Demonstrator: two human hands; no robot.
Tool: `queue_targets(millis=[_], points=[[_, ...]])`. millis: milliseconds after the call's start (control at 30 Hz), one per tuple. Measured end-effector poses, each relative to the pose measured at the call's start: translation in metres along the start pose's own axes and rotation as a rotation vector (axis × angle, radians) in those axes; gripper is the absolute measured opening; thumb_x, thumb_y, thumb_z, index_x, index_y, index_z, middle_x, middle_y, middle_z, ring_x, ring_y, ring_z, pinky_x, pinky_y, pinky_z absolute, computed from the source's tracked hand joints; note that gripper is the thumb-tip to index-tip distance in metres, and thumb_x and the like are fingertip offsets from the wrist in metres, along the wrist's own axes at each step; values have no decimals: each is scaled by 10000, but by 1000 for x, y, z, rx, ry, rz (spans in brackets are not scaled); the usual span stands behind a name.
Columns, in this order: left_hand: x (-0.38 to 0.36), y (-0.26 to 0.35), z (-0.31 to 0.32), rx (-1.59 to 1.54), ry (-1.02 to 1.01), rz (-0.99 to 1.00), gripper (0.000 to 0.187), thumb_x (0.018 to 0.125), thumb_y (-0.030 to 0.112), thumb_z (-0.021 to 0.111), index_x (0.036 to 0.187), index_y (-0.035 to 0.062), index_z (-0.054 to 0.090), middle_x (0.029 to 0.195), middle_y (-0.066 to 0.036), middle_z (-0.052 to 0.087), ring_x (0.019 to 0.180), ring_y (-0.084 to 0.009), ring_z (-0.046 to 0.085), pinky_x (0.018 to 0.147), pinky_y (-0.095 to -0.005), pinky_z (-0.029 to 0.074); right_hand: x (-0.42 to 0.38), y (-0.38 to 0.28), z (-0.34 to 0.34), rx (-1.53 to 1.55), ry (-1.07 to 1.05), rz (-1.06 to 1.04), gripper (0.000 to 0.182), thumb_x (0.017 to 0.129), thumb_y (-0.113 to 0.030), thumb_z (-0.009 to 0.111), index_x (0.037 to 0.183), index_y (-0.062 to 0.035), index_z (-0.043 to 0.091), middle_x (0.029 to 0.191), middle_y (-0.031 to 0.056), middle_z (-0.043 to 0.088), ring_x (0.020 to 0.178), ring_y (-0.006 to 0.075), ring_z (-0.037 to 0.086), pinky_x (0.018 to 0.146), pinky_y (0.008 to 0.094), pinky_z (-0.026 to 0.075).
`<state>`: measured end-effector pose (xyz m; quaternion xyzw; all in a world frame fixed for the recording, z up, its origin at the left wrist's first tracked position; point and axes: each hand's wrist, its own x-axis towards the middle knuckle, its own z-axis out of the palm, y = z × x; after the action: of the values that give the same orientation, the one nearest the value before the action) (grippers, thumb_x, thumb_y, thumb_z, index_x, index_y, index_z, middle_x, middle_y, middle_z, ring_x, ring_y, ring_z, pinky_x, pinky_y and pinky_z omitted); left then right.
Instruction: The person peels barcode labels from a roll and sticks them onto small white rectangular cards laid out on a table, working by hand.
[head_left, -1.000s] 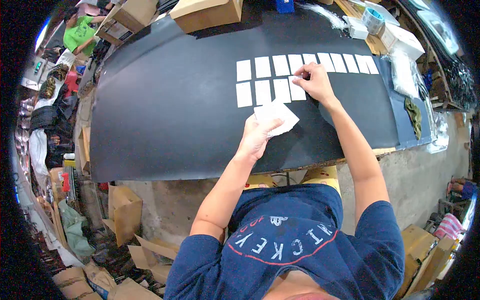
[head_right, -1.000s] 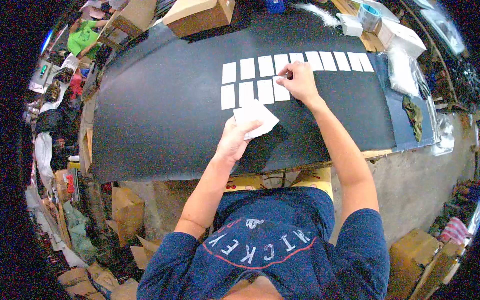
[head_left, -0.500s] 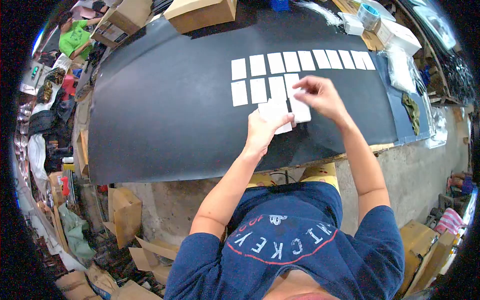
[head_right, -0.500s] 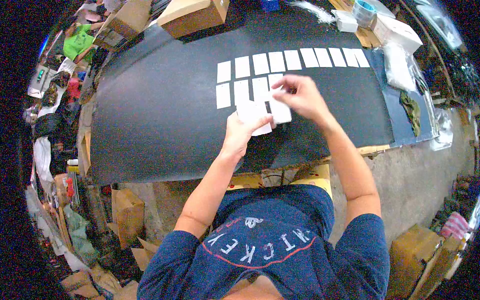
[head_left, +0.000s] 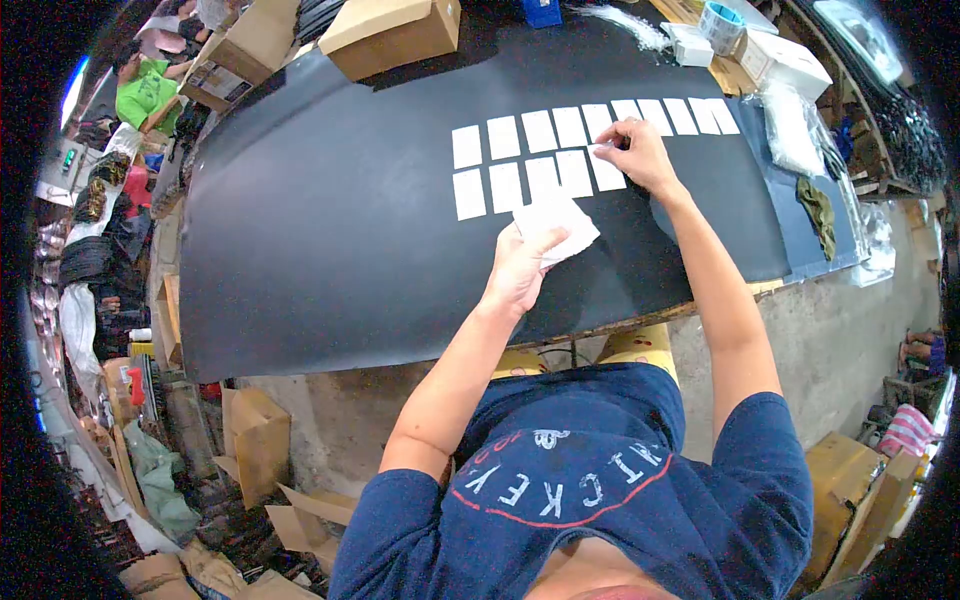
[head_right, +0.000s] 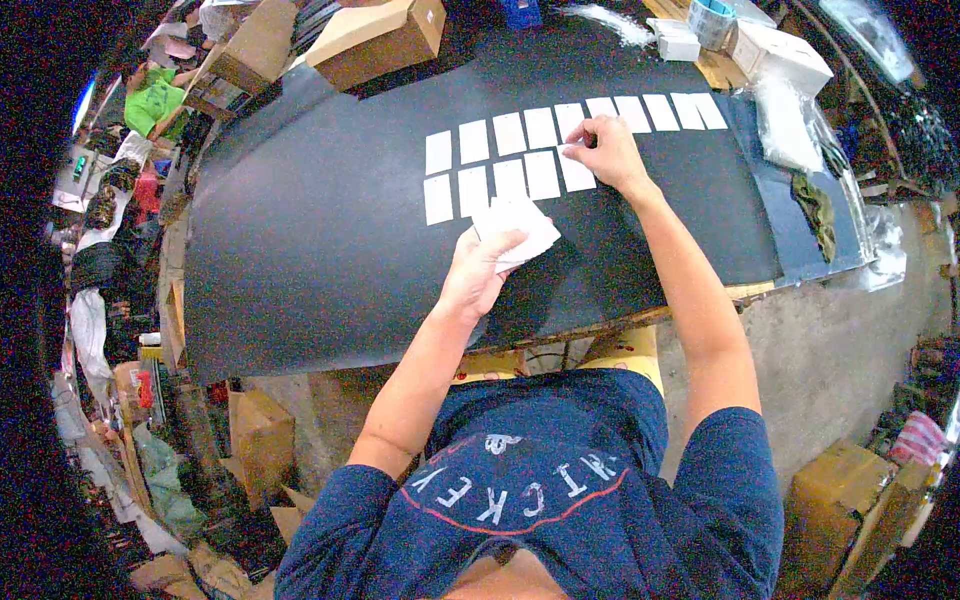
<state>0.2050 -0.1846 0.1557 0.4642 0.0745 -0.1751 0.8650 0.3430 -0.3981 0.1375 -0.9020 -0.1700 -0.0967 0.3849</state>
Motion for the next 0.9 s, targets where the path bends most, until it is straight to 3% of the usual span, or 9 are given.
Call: queue_targets(millis=[67, 167, 267, 333, 400, 500, 667, 700, 900], points=[[1, -2, 2, 60, 71, 12, 379, 820, 17, 625, 1177, -52, 516, 1091, -148, 633, 995, -239, 633, 875, -344, 513, -2, 1, 0, -23, 6, -11, 296, 679, -154, 752, 933, -21, 679, 706, 77, 590, 621, 145, 513, 605, 298, 437], [2, -6, 7, 65, 104, 51, 419, 769, -3, 692, 1158, -41, 540, 1049, -109, 640, 947, -204, 637, 833, -324, 517, -15, -13, 1, -122, 253, -141, 295, 712, -148, 743, 974, -33, 673, 728, 85, 589, 632, 148, 507, 627, 284, 436], [8, -10, 10, 114, 116, 136, 354, 749, -1, 717, 1081, -42, 601, 1011, -111, 663, 924, -175, 637, 821, -304, 510, -31, -43, -3, 135, 228, 32, 263, 769, -135, 722, 1005, -33, 664, 732, 44, 597, 639, 115, 500, 629, 262, 433], [10, -12, 13, 155, 116, 172, 350, 738, 12, 739, 1062, -38, 615, 1001, -105, 666, 910, -160, 634, 820, -299, 505, -47, -61, -6, 600, -151, 169, 239, 776, -169, 732, 969, -39, 673, 681, -1, 582, 636, 86, 518, 601, 260, 428], [11, -12, 15, 185, 126, 171, 342, 747, 13, 734, 1061, -45, 611, 997, -109, 668, 920, -170, 637, 828, -301, 506, -54, -67, -13, 625, -255, 140, 236, 780, -127, 715, 986, -25, 663, 658, -58, 524, 633, 27, 459, 572, 219, 395], [9, -6, 16, 178, 112, 92, 345, 793, 30, 693, 1104, -58, 574, 1030, -136, 659, 965, -210, 637, 865, -325, 507, -49, -50, -26, 519, -204, 200, 234, 805, -67, 683, 1030, -15, 649, 664, -85, 464, 627, 9, 418, 562, 181, 346], [8, -4, 13, -54, 19, -18, 326, 888, 87, 574, 1161, -82, 520, 1081, -198, 638, 1036, -276, 625, 925, -364, 497, -24, 9, -44, 364, -59, 268, 220, 778, -67, 707, 987, -18, 660, 663, -78, 507, 619, 18, 426, 572, 184, 338], [7, -5, 14, -45, -14, -16, 310, 898, 79, 543, 1159, -86, 522, 1087, -198, 635, 1020, -267, 631, 918, -361, 501, -20, 15, -44, 365, -57, 265, 254, 737, -163, 745, 947, -35, 682, 677, -11, 597, 628, 57, 528, 581, 226, 421], [8, -7, 18, -9, -74, 0, 304, 875, 35, 547, 1154, -84, 530, 1111, -188, 626, 1019, -247, 628, 921, -352, 493, -14, 16, -36, 28, -14, 219, 285, 691, -193, 758, 921, -41, 684, 672, 54, 588, 628, 129, 551, 602, 270, 442]])
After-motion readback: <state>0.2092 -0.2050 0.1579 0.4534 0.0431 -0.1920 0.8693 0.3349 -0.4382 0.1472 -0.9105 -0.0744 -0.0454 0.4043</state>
